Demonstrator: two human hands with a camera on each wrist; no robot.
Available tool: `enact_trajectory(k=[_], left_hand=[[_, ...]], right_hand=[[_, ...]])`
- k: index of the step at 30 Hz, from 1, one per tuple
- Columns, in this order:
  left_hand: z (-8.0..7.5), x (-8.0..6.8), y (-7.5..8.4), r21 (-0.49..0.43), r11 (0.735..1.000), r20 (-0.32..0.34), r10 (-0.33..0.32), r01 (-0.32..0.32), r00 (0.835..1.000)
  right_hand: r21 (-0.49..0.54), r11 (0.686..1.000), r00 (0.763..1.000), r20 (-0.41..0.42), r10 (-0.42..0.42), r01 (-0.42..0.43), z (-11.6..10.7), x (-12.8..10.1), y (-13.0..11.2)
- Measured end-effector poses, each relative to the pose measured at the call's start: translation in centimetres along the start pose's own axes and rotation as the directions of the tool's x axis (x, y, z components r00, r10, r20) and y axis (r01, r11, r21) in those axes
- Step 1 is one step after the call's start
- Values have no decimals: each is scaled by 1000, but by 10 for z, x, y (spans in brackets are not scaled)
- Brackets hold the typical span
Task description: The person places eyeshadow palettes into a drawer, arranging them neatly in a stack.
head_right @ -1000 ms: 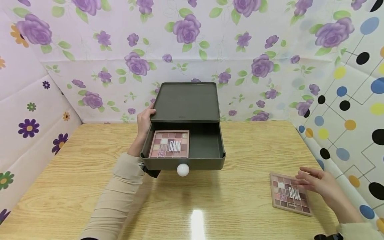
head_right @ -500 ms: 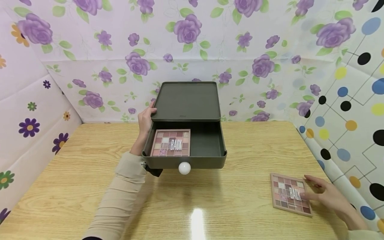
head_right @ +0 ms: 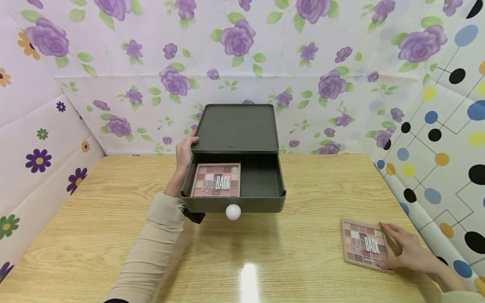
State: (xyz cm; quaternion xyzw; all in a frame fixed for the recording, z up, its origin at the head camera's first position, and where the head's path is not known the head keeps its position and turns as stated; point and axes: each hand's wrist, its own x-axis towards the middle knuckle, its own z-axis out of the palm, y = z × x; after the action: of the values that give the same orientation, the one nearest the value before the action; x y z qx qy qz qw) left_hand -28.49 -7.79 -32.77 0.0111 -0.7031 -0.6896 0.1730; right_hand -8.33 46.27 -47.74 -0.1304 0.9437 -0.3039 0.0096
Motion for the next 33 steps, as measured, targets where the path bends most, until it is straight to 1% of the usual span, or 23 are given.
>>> enact_trajectory(k=[3,8,11,13,16,18,21,24,25,28,30,31,33], left_hand=[[0,-1,0,-7,1000,8,-9,9,1000],[0,-1,-1,-11,1000,13,-20,20,1000],[0,-2,-1,-8,1000,9,-23,23,1000],[0,-2,-1,-4,1000,0,-23,23,1000],[0,-3,0,3,1000,-17,-26,26,1000],[1,-3,0,8,1000,-27,-26,26,999],[0,-4,1,10,1000,-40,-25,26,999],[0,-5,0,12,1000,-58,-25,26,998],[0,-5,1,12,1000,-64,-24,25,998],[1,-6,1,-1,1000,-76,-20,20,997],[1,-6,1,-12,1000,-82,-13,12,997],[2,-6,1,-17,1000,-85,-7,6,996],[2,-6,1,-21,1000,-92,1,-3,996]], right_hand=[[-54,998,1000,-1,13,-13,1,0,-2],[-57,998,999,-18,28,-29,2,1,-6],[-76,996,998,-41,44,-47,3,2,-9],[-71,997,998,-58,39,-43,3,3,-11],[-31,999,998,-44,37,-39,2,4,-14],[37,998,998,-4,56,-56,0,5,-16],[108,989,994,61,93,-99,-2,6,-19],[174,975,989,79,129,-141,-4,7,-20],[193,966,984,88,157,-171,-6,7,-20],[263,928,963,117,241,-264,-12,7,-20],[316,890,943,150,295,-329,-18,7,-21],[333,879,939,159,303,-340,-21,7,-22],[376,867,944,165,284,-327,-24,7,-23]])
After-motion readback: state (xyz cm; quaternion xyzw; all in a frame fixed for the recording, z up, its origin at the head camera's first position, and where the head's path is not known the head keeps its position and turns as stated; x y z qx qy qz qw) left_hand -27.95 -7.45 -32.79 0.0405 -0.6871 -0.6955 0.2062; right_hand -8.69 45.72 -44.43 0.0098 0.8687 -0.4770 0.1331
